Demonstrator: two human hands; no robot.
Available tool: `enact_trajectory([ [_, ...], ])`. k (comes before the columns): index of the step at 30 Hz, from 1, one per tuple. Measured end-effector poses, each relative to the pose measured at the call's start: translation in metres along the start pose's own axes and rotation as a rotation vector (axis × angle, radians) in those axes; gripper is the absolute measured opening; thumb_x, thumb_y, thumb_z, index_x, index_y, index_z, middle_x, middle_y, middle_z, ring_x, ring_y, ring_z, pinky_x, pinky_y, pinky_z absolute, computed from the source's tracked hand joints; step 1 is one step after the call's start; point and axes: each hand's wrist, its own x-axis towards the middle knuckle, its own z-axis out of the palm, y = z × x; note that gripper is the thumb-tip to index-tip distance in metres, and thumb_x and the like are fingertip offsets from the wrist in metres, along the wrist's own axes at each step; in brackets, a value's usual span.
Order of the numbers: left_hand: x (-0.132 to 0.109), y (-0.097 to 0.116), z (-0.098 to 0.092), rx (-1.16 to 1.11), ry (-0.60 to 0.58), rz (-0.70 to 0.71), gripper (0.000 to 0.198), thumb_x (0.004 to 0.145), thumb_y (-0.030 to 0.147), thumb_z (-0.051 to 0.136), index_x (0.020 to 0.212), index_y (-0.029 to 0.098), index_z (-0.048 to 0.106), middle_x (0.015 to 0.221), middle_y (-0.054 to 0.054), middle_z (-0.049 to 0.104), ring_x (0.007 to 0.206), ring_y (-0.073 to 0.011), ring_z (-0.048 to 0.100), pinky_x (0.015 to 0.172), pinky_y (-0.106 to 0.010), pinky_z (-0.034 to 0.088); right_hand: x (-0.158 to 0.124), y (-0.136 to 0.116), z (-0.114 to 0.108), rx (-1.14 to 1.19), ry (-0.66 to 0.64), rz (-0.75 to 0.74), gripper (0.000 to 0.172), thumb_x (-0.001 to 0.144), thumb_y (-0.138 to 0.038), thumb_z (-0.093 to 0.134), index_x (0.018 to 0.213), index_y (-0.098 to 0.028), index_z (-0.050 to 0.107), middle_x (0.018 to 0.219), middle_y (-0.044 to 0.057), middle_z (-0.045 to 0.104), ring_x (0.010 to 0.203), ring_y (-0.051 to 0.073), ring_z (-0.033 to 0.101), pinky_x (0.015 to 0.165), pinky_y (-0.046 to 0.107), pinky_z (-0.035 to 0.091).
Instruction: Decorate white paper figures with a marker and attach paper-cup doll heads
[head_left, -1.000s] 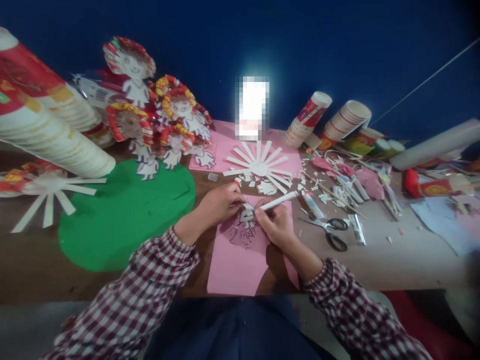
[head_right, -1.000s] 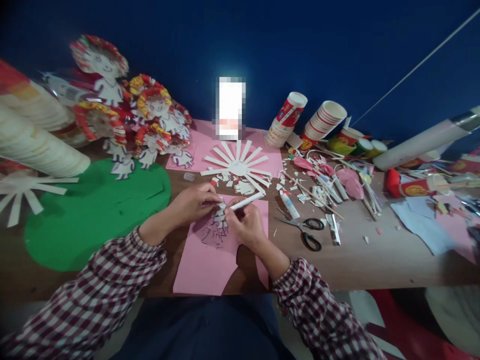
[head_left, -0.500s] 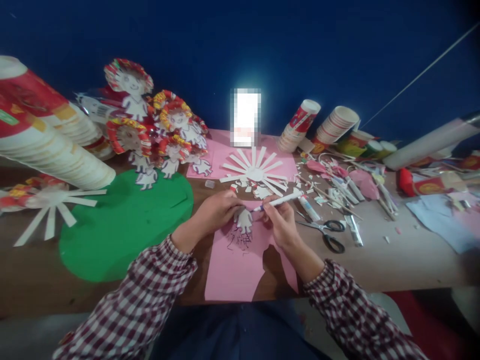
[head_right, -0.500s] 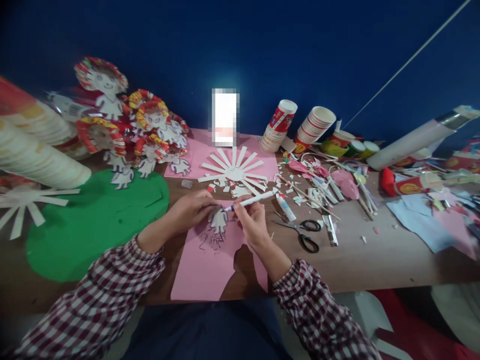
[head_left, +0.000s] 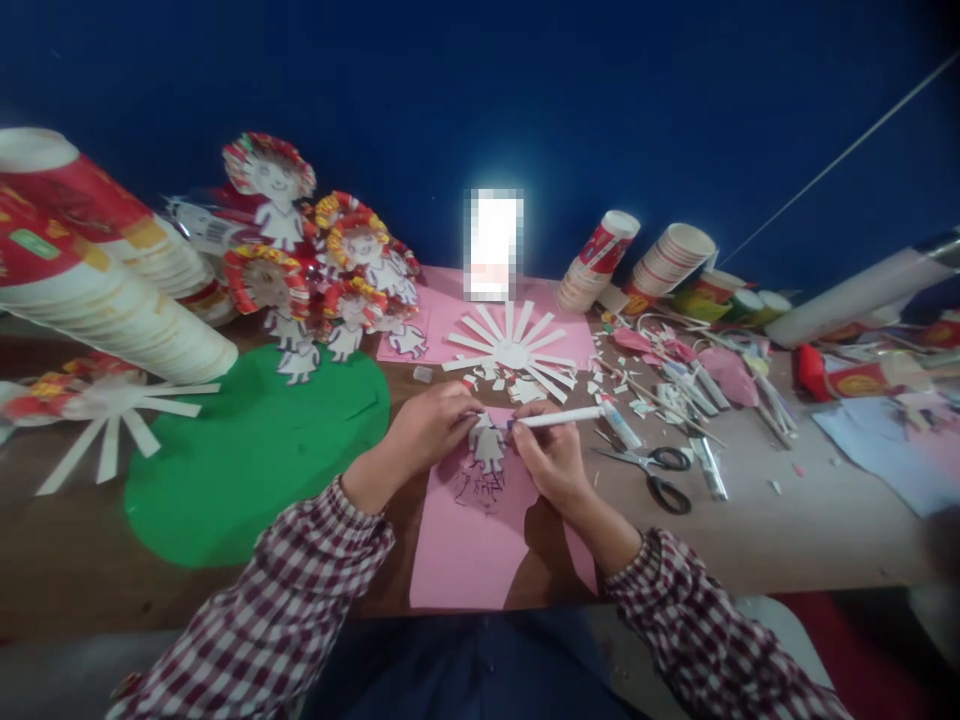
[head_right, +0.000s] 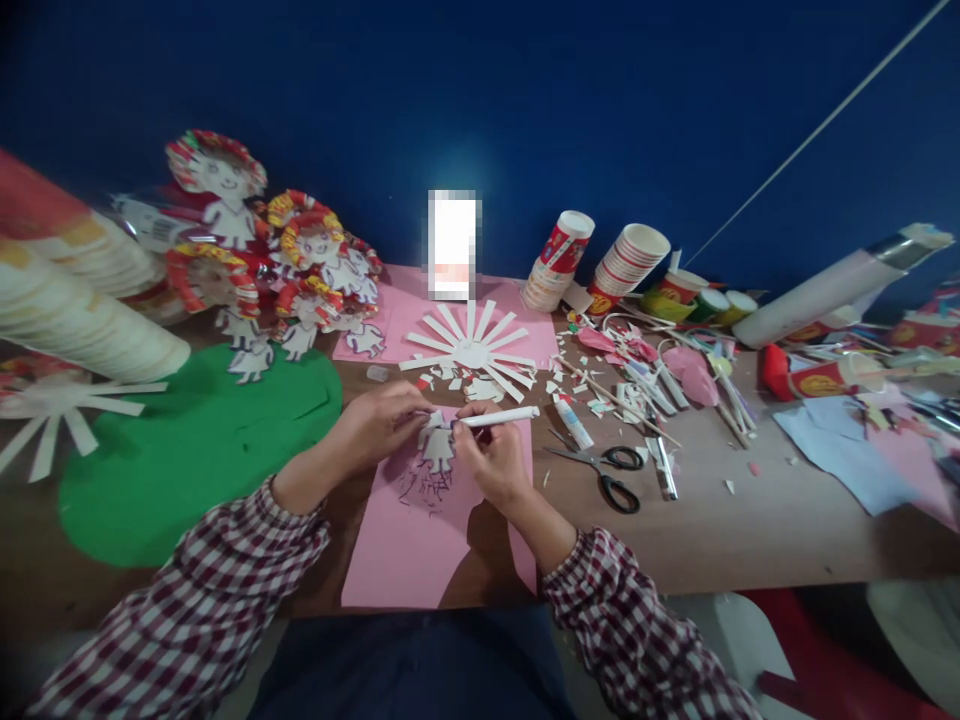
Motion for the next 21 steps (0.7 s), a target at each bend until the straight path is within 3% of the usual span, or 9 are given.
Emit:
enact_trajectory([
  [5, -0.003, 0.009, -0.017, 0.039, 0.086, -0.059, 0.019, 0.094, 0.023, 0.05, 0.101, 0.019, 0.067, 0.1, -0.006, 0.066, 0.089, -0.017, 0.062, 0.077, -0.029, 0.049, 0.008, 0.0, -0.005, 0.07, 0.182, 0.029, 0.018, 0.083, -0.037, 0.059, 0.086, -0.02, 0.055, 0.067, -0.001, 0.059, 0.056, 0.012, 0.055, 0.05, 0.023, 0.044],
  [10, -0.024, 0.052, -0.031, 0.188, -0.052, -0.04, 0.018, 0.093, 0.019, 0.05, 0.099, 0.019, 0.067, 0.095, -0.006, 0.066, 0.089, -0.0216, 0.06, 0.079, -0.036, 0.047, 0.017, 0.004, -0.015, 0.071, 0.238, 0.018, 0.02, 0.083, -0.039, 0.058, 0.079, -0.019, 0.055, 0.064, -0.002, 0.056, 0.054, 0.011, 0.051, 0.049, 0.023, 0.041],
  [15, -0.049, 0.098, -0.007, 0.24, -0.137, -0.031, 0.019, 0.093, 0.027, 0.051, 0.105, 0.021, 0.064, 0.103, -0.007, 0.066, 0.095, -0.0245, 0.058, 0.08, -0.041, 0.047, 0.018, 0.005, -0.015, 0.064, 0.239, -0.001, 0.017, 0.081, -0.035, 0.06, 0.082, -0.018, 0.057, 0.064, -0.001, 0.058, 0.054, 0.011, 0.05, 0.049, 0.022, 0.04],
  [21, -0.059, 0.104, 0.024, 0.373, -0.059, -0.126, 0.046, 0.086, 0.035, 0.063, 0.127, 0.016, 0.055, 0.13, -0.012, 0.059, 0.116, -0.0308, 0.052, 0.095, -0.044, 0.043, 0.005, 0.002, -0.014, 0.079, 0.227, 0.023, 0.023, 0.082, -0.036, 0.061, 0.096, -0.018, 0.06, 0.072, 0.002, 0.064, 0.059, 0.012, 0.055, 0.052, 0.023, 0.042],
])
